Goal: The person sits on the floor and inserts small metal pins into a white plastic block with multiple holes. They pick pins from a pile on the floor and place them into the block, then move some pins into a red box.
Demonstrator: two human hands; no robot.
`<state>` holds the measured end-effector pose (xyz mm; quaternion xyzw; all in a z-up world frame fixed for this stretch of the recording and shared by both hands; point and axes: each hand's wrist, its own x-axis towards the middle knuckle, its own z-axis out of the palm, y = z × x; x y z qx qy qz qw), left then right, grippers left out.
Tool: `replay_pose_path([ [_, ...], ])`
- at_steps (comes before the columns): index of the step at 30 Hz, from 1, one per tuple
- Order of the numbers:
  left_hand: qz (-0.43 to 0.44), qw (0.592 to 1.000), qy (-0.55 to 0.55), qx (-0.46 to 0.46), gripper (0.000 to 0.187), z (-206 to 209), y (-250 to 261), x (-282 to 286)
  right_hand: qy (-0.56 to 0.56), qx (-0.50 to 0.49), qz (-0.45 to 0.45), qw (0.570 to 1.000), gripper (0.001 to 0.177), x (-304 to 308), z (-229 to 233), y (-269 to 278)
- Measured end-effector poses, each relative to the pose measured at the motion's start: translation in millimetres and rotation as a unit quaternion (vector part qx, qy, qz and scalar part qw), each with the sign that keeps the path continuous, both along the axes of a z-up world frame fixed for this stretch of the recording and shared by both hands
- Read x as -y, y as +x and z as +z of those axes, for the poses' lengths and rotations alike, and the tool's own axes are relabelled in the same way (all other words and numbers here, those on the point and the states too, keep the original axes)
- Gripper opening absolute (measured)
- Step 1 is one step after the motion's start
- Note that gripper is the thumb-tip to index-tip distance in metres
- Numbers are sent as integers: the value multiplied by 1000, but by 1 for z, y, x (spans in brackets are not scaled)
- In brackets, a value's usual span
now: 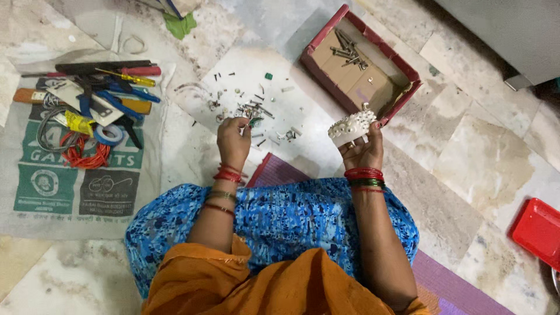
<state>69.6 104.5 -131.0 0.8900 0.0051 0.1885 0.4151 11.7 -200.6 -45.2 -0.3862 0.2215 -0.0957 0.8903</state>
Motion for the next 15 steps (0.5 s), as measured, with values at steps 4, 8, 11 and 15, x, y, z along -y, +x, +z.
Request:
replay_pose_path([
  [4,-52,995,66,-57,13,-51,-5,4,4,7,6,1000,67,-1,5,1],
  [8,-125,965,137,-187,6,-80,-17,10,-5,-28,4,1000,70,-4,5,3],
  [11,-114,978,136,-110,25,-88,-22,12,4,-12,20,1000,75,-4,5,3],
  [15,-103,983,117,-99,24,-83,-20,19,6,-4,24,1000,76,-3,4,2],
])
